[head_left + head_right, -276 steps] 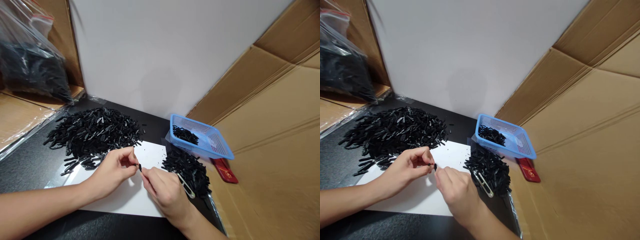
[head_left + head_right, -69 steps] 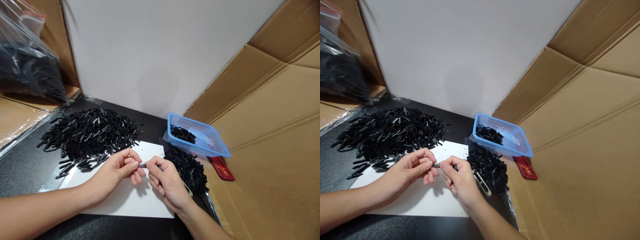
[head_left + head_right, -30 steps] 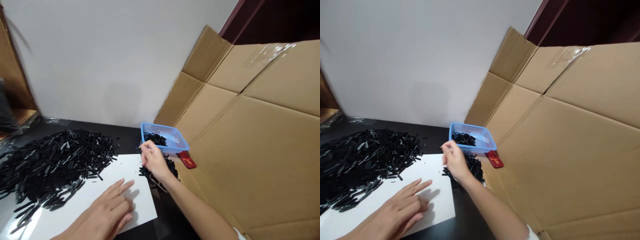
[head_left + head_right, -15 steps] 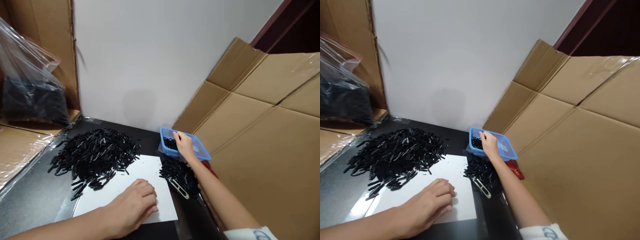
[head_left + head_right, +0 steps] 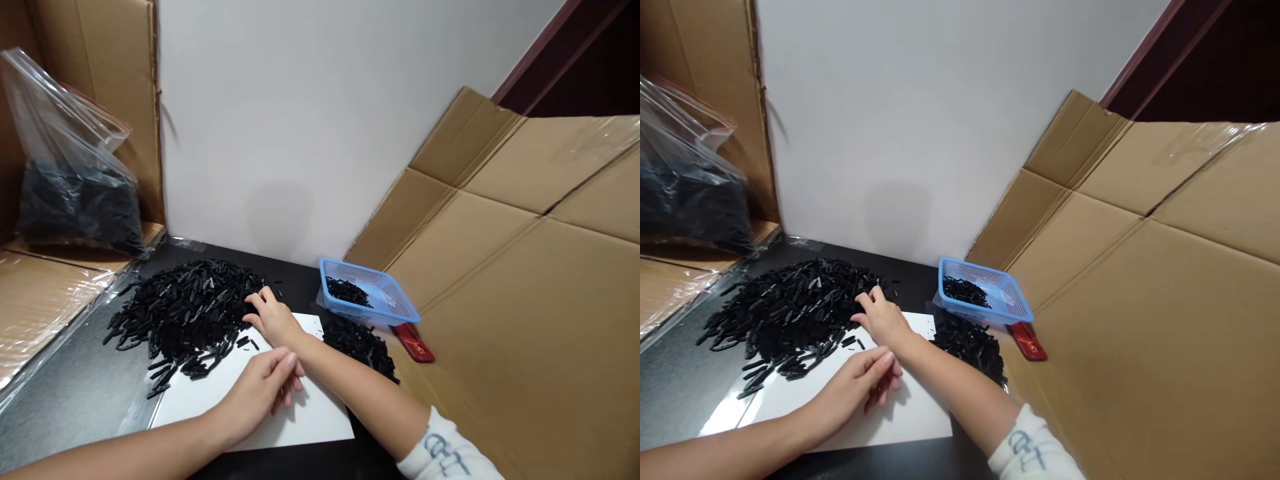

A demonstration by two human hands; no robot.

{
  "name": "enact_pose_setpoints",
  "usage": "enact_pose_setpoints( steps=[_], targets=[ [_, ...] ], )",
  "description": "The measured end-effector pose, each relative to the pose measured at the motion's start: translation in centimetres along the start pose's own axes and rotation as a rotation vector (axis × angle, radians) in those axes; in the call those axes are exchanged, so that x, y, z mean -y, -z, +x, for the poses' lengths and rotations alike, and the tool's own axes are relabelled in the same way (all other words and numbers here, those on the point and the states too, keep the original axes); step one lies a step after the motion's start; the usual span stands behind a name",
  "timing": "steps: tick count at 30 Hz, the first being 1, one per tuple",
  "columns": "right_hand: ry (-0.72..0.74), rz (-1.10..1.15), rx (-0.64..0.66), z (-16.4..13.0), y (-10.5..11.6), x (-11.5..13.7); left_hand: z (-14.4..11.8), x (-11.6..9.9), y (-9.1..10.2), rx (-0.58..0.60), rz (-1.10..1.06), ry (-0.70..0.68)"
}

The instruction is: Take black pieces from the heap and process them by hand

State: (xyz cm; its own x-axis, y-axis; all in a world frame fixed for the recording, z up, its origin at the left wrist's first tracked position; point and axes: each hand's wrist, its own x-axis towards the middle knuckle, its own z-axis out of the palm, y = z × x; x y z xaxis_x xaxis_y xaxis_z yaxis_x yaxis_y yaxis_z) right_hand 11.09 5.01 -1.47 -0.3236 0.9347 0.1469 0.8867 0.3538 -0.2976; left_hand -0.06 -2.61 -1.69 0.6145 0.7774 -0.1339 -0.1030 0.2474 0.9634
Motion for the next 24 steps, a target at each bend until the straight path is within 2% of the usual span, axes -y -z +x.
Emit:
enact_pose_setpoints(
  steps=[4, 8, 13, 17, 21, 24],
  targets=[
    [0.051, -0.009, 0.037, 1.0, 0.6, -0.4, 0.8, 0.2, 0.3, -0.105, -0.205, 0.090],
    [0.081, 0.015, 0.042, 1.2, 0.8, -0.4, 1.0, -0.5, 0.7, -0.150, -0.350, 0.164],
    [0.118, 0.096, -0.032, 1.8, 1.2, -0.5, 1.0, -0.9, 1.1, -0.187, -0.469, 0.215],
    [0.188, 0.158, -0.106, 2.4, 3.3, -1.1, 1.2, -1.3, 1.5, -0.207, -0.539, 0.218],
    [0.297, 0.194, -0.118, 0.6, 5.4, -0.8, 1.4, -1.9, 1.8, -0.208, -0.608, 0.199],
    [0.405, 0.172, -0.047, -1.8, 6.0, 0.4, 1.5, -2.3, 1.6, -0.211, -0.643, 0.186]
  ],
)
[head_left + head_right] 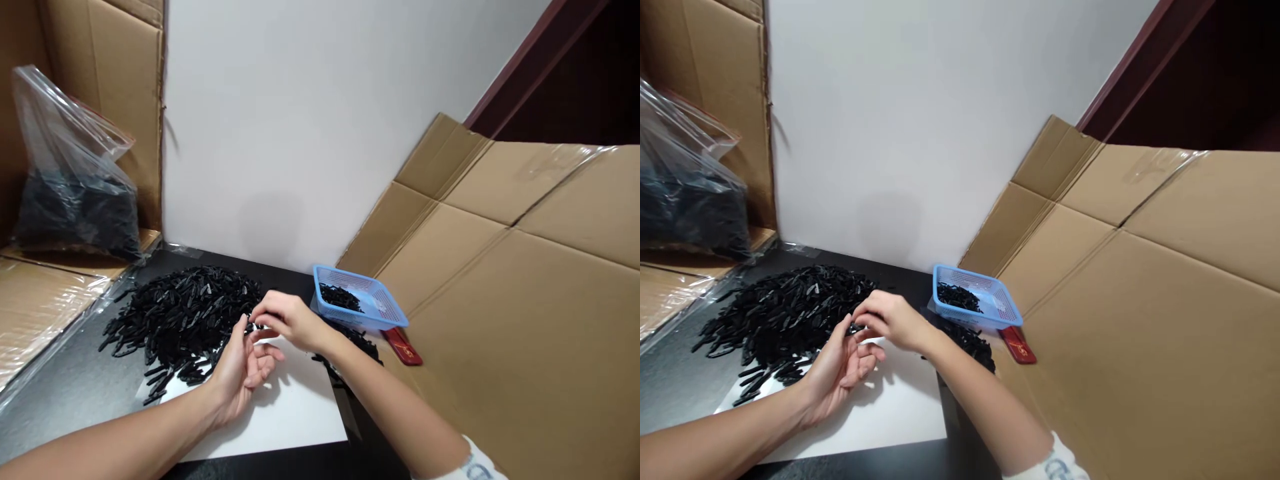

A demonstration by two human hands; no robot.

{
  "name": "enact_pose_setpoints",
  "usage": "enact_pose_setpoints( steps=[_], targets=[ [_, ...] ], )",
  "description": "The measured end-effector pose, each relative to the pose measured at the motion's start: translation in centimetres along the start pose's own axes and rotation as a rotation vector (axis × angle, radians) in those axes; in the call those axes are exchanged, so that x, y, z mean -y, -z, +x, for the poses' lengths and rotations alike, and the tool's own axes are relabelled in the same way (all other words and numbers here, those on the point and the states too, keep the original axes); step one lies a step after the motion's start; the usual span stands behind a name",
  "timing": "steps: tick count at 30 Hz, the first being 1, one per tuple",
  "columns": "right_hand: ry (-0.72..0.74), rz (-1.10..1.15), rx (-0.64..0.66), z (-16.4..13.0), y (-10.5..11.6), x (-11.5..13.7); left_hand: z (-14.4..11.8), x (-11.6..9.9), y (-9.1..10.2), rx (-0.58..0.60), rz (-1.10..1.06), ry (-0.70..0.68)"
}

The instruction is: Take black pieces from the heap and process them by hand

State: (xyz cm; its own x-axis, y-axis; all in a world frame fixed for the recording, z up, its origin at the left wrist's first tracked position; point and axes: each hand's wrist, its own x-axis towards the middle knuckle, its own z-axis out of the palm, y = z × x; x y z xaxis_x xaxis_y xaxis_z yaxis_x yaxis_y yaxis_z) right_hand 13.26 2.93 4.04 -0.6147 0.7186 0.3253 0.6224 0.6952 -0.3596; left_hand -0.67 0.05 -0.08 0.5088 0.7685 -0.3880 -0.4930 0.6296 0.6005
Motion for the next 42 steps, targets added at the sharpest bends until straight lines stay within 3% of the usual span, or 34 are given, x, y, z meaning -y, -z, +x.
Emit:
enact_pose_setpoints(
  steps=[4, 7, 10, 12, 13, 14, 16, 17, 19, 21, 23, 25, 28, 29, 32, 33, 35, 37, 39, 41, 42],
  targets=[
    [0.124, -0.098, 0.181, -1.5, 0.2, 2.2, -0.2, 0.0, -0.3, -0.059, -0.026, -0.062],
    [0.155, -0.124, 0.178, -2.5, 0.8, 2.6, -0.1, -0.4, -0.3, -0.065, 0.005, -0.096],
    [0.049, -0.069, -0.085, -4.8, 0.0, 3.4, 0.3, -0.9, -0.3, -0.067, 0.071, -0.129],
    [-0.181, -0.044, -0.340, -6.8, -1.9, 4.5, 0.6, -1.2, -0.3, -0.076, 0.122, -0.167],
    [-0.242, -0.038, -0.343, -7.8, -3.1, 5.0, 0.7, -1.3, -0.2, -0.082, 0.144, -0.190],
    [-0.207, -0.046, -0.267, -8.7, -4.2, 5.5, 0.8, -1.4, -0.2, -0.089, 0.161, -0.214],
    [-0.078, -0.102, 0.010, -10.0, -5.6, 5.8, 0.9, -1.5, -0.1, -0.099, 0.180, -0.254],
    [-0.072, -0.106, 0.136, -10.3, -5.8, 5.7, 0.9, -1.6, -0.1, -0.100, 0.184, -0.271],
    [-0.196, -0.112, 0.242, -10.6, -5.3, 4.8, 0.8, -1.8, -0.1, -0.091, 0.191, -0.297],
    [-0.461, -0.170, 0.188, -10.6, -4.3, 3.8, 0.7, -1.9, -0.2, -0.069, 0.206, -0.302],
    [-0.597, -0.227, 0.111, -10.6, -3.7, 3.6, 0.7, -1.9, -0.3, -0.056, 0.221, -0.301],
    [-0.516, -0.213, 0.086, -10.6, -3.8, 4.2, 0.7, -1.9, -0.3, -0.043, 0.234, -0.304],
    [-0.227, -0.066, 0.198, -10.6, -4.6, 4.9, 0.8, -1.9, -0.4, -0.035, 0.248, -0.319],
    [-0.238, -0.058, 0.214, -10.6, -4.8, 4.8, 0.8, -1.9, -0.4, -0.035, 0.253, -0.321],
    [-0.584, -0.147, 0.118, -10.5, -4.8, 3.6, 0.5, -1.7, -0.6, -0.041, 0.277, -0.299],
    [-0.616, -0.181, 0.069, -10.5, -4.7, 3.3, 0.4, -1.7, -0.8, -0.044, 0.286, -0.283],
    [-0.432, -0.167, 0.068, -10.6, -4.3, 3.0, 0.2, -1.7, -1.0, -0.042, 0.293, -0.240],
    [-0.220, -0.118, 0.166, -10.6, -4.0, 3.2, 0.1, -1.8, -1.2, -0.061, 0.269, -0.153],
    [-0.326, -0.173, 0.156, -10.6, -3.9, 3.3, 0.2, -2.1, -1.2, -0.055, 0.211, -0.095],
    [-0.483, -0.285, 0.056, -10.6, -4.2, 3.1, 0.4, -2.3, -1.1, -0.063, 0.171, -0.053],
    [-0.430, -0.303, 0.043, -10.6, -4.4, 2.8, 0.5, -2.4, -1.0, -0.057, 0.158, -0.053]
  ],
)
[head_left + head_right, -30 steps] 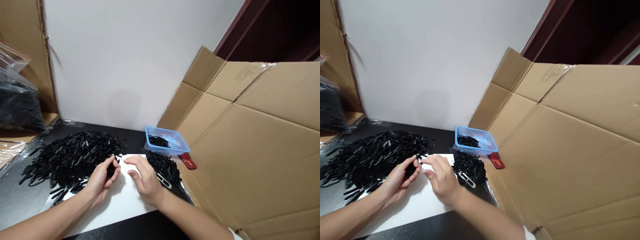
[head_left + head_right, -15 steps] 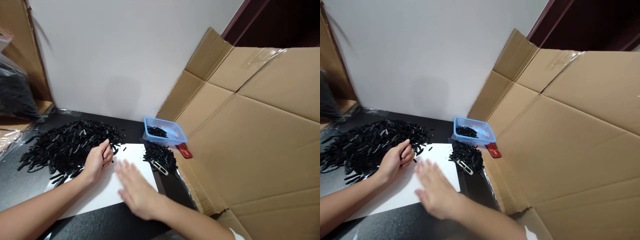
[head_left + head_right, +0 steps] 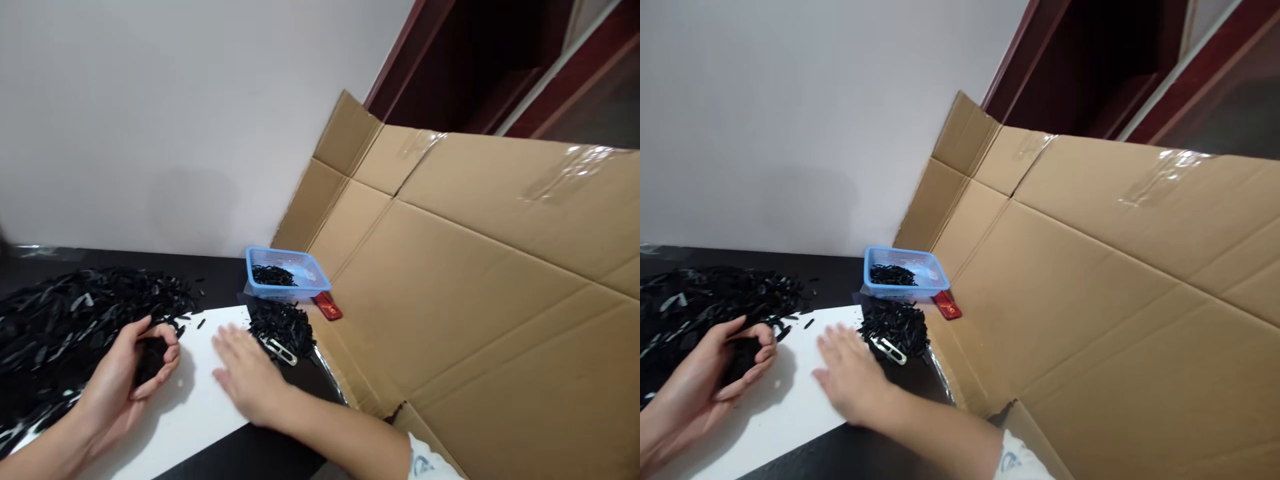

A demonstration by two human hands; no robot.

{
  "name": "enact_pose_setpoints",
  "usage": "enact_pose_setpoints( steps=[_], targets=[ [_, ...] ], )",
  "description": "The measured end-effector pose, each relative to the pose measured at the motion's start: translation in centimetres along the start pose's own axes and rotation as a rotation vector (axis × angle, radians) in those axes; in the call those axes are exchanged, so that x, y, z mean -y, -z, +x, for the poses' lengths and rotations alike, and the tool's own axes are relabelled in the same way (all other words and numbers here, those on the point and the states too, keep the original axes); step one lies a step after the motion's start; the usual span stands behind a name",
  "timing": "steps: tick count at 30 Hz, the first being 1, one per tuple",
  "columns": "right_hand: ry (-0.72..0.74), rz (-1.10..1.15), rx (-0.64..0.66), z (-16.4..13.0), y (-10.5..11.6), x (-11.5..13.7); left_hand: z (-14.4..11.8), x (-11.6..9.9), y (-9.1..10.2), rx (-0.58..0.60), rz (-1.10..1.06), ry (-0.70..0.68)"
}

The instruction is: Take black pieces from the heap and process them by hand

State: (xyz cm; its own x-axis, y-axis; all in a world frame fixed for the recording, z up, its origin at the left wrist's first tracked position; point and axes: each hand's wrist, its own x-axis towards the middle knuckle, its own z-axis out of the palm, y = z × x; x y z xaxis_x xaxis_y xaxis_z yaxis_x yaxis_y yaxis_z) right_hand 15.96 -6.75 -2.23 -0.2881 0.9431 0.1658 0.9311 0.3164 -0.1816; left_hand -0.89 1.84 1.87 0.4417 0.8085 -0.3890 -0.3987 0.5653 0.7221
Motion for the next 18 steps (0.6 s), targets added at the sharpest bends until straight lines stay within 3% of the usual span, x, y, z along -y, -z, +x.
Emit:
enact_pose_setpoints(
  steps=[2, 3, 6, 8, 10, 13, 14, 16, 18],
  targets=[
    [0.262, 0.022, 0.023, 0.4, -0.4, -0.6, 0.2, 0.1, 0.1, -0.003, -0.012, 0.007],
    [0.318, 0.023, 0.010, 0.6, -0.4, -1.1, 0.2, 0.2, 0.1, -0.011, -0.002, 0.004],
    [0.057, 0.082, -0.292, 1.9, 0.8, -2.8, -0.3, 0.7, -0.1, -0.023, 0.069, 0.053],
    [0.006, 0.168, -0.393, 3.0, 2.2, -3.7, -0.8, 1.0, -0.3, -0.034, 0.097, 0.056],
    [-0.027, 0.272, -0.464, 3.8, 3.4, -4.0, -1.1, 1.2, -0.4, 0.034, 0.121, 0.068],
    [-0.086, 0.439, -0.662, 4.0, 3.9, -2.9, -1.4, 1.6, -0.3, 0.039, 0.140, 0.072],
    [-0.044, 0.505, -0.677, 3.8, 3.6, -2.2, -1.4, 1.8, -0.2, 0.057, 0.150, 0.071],
    [0.079, 0.594, -0.517, 3.3, 2.4, -1.0, -1.3, 2.1, -0.1, 0.141, 0.193, 0.010],
    [0.085, 0.691, -0.389, 2.9, 1.0, -0.2, -1.2, 2.5, 0.0, 0.180, 0.268, -0.027]
  ],
)
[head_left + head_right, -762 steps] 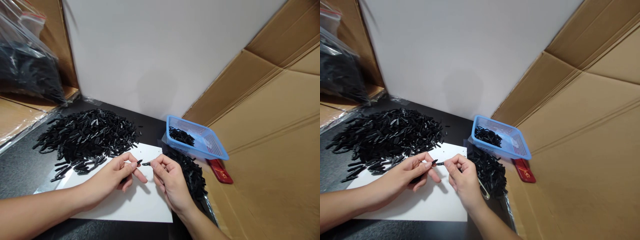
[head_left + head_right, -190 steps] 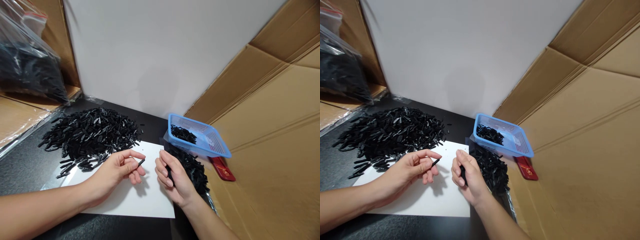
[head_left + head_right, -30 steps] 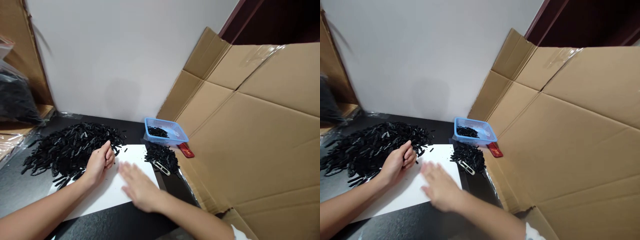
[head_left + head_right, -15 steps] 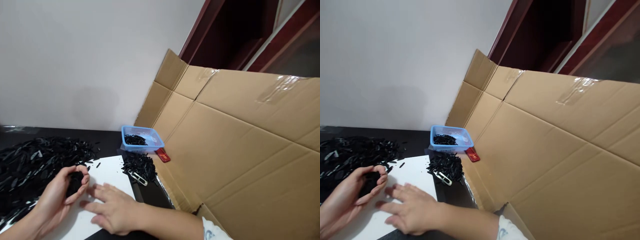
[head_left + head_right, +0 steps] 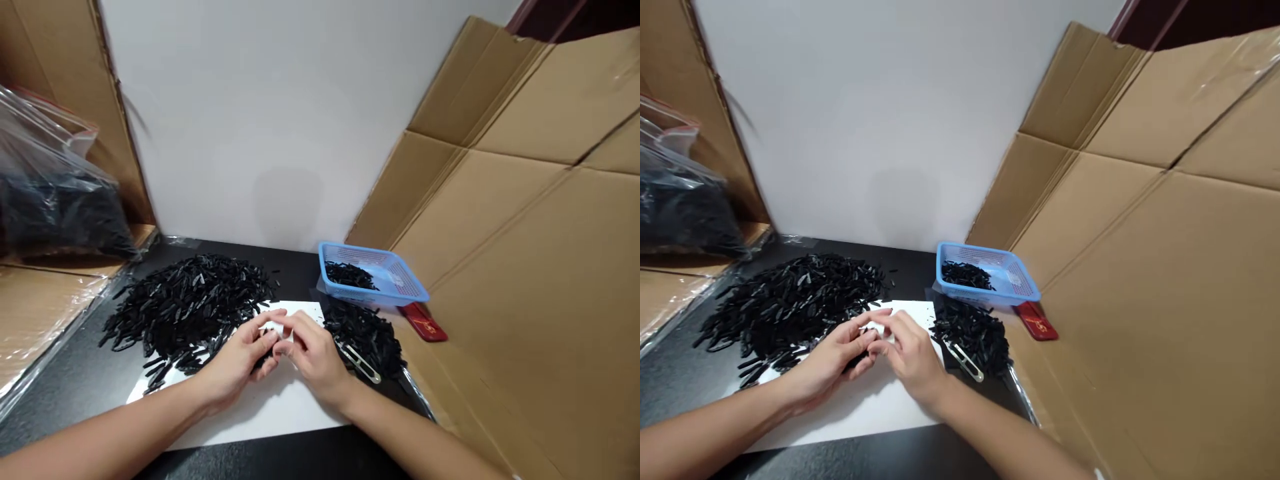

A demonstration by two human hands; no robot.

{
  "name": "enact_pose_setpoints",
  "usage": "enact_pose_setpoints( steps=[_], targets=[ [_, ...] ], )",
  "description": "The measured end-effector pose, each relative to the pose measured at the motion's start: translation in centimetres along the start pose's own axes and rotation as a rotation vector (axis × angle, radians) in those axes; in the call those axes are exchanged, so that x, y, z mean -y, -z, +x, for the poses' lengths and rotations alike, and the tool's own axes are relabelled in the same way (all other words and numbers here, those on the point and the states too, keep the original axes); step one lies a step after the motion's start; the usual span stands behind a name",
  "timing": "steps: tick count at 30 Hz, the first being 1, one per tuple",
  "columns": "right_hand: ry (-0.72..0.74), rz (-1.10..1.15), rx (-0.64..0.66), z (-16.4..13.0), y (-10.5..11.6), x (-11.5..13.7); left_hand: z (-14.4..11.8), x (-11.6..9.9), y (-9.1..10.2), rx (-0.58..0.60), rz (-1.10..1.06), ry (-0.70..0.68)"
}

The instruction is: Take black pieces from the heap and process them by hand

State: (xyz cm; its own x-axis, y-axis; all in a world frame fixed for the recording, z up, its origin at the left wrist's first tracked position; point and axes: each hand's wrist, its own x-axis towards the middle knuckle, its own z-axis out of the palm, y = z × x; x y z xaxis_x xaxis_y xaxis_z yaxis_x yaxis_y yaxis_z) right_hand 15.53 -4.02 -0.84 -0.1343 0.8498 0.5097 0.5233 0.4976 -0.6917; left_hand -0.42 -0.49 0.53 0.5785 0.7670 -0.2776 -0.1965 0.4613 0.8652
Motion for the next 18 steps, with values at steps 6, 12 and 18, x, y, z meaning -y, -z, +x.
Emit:
enact_pose_setpoints(
  steps=[6, 12, 18],
  targets=[
    [-0.271, 0.181, 0.021, -0.8, -0.6, -1.0, 0.1, 0.4, -0.2, -0.033, 0.226, -0.053],
    [-0.170, 0.152, 0.020, -1.0, 0.3, -0.5, -0.1, 1.3, -0.5, -0.116, 0.063, 0.017],
    [-0.331, 0.270, -0.142, -1.3, 0.2, -1.2, 0.0, 0.4, -0.7, -0.179, -0.046, 0.146]
  ],
)
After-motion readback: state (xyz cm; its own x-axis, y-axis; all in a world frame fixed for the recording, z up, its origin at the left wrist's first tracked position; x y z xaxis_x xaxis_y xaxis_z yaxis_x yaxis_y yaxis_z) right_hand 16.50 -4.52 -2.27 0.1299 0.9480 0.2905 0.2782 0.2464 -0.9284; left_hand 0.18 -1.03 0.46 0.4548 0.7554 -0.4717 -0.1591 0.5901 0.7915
